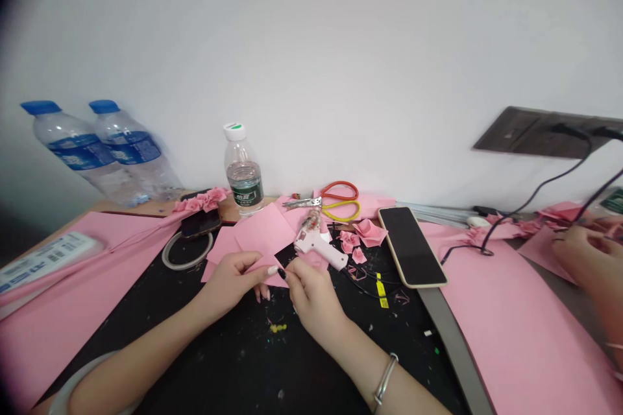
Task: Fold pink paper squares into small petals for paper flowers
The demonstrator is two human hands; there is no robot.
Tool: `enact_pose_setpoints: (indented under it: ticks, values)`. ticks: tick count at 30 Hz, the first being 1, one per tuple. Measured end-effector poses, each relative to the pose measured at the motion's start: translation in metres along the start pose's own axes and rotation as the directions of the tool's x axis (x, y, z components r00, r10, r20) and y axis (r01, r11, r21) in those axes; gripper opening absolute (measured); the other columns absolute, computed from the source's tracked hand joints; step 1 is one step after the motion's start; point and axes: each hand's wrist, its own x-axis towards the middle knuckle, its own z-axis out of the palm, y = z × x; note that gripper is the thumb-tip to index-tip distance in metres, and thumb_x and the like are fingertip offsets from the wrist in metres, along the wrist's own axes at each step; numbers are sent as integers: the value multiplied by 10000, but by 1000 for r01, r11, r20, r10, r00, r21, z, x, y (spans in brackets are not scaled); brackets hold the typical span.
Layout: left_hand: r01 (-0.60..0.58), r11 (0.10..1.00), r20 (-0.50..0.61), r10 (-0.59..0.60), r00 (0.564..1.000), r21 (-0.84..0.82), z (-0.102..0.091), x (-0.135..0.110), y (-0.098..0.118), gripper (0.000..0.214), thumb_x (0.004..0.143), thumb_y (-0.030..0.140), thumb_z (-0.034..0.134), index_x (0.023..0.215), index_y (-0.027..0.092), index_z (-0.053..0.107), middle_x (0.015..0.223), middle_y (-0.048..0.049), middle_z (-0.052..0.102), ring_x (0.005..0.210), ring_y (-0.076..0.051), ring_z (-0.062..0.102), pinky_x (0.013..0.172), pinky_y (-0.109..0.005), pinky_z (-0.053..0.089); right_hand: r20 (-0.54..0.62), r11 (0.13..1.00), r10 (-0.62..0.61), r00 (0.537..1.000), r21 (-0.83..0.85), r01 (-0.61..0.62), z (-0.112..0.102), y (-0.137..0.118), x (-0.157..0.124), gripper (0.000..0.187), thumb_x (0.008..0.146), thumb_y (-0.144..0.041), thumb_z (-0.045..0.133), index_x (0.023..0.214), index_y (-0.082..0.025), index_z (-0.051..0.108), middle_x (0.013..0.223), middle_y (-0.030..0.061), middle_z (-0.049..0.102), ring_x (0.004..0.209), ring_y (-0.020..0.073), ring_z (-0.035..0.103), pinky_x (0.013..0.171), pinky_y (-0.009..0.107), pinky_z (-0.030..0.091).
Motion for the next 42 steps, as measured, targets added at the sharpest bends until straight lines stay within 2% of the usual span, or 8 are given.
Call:
enact_pose_setpoints:
  ticks: [5, 8, 12, 17, 25, 31, 37, 42]
  values:
    - [14, 1000, -12, -14, 1000, -9, -1, 0, 2, 308, 802, 392, 519, 619, 145, 535, 508, -4, 635, 444, -122, 580, 438, -214, 471, -46, 1000, 7, 999, -19, -7, -3, 1, 3, 260, 878, -182, 380, 619, -212, 379, 447, -65, 385, 385, 97, 390, 411, 210, 299]
    - [-2, 1000, -34, 3, 999, 27, -1, -1, 2, 298, 799, 382, 526, 624, 141, 552, 521, -9, 644, 449, -126, 588, 442, -215, 473, -15, 999, 37, 999, 34, -37, -2, 2, 3, 246, 884, -203, 399, 638, -210, 408, 428, -64, 438, 375, 97, 415, 417, 207, 325]
    - [5, 999, 42, -7, 999, 38, -1, -1, 2, 251, 786, 349, 547, 658, 138, 593, 541, -8, 668, 466, -122, 602, 460, -206, 470, 24, 992, 61, 998, 107, -63, 0, 2, 2, 189, 901, -249, 394, 732, -203, 467, 478, -52, 505, 373, 96, 447, 393, 202, 337]
    - [46, 998, 120, -51, 991, 45, 1, -1, 4, 154, 733, 277, 611, 664, 140, 600, 587, -3, 693, 553, -144, 654, 517, -212, 485, -15, 998, -7, 1000, 64, 8, 0, 4, 0, 223, 885, -196, 401, 665, -206, 436, 467, -55, 457, 393, 100, 450, 413, 207, 339]
    - [83, 995, 131, -91, 987, 61, 1, -1, 1, 194, 741, 302, 601, 634, 142, 577, 557, 1, 679, 567, -176, 679, 490, -214, 485, 30, 996, 29, 999, 84, -32, 1, 6, 2, 171, 881, -179, 409, 721, -206, 461, 468, -62, 462, 368, 101, 447, 399, 205, 336]
    - [48, 998, 181, -54, 982, 38, 2, -2, 1, 297, 815, 392, 496, 719, 142, 623, 602, -13, 693, 573, -164, 676, 519, -223, 503, -63, 999, -33, 997, 24, 34, -1, 3, 2, 204, 869, -174, 421, 669, -203, 451, 452, -62, 422, 403, 111, 430, 427, 217, 328]
    - [73, 996, 75, -77, 994, 59, 2, -3, -1, 323, 791, 411, 524, 599, 153, 540, 526, 8, 659, 428, -138, 633, 381, -174, 406, -83, 993, 94, 992, 80, -87, 2, 7, 2, 249, 863, -252, 454, 620, -208, 420, 413, -70, 411, 344, 100, 400, 382, 210, 296]
    - [90, 988, -29, -87, 996, 122, -1, -5, -4, 400, 754, 453, 558, 493, 159, 485, 331, 63, 498, 231, -58, 405, 270, -145, 263, -166, 996, 93, 982, 21, -91, 4, 9, 1, 279, 845, -272, 479, 582, -209, 412, 409, -73, 367, 350, 95, 352, 379, 213, 261]
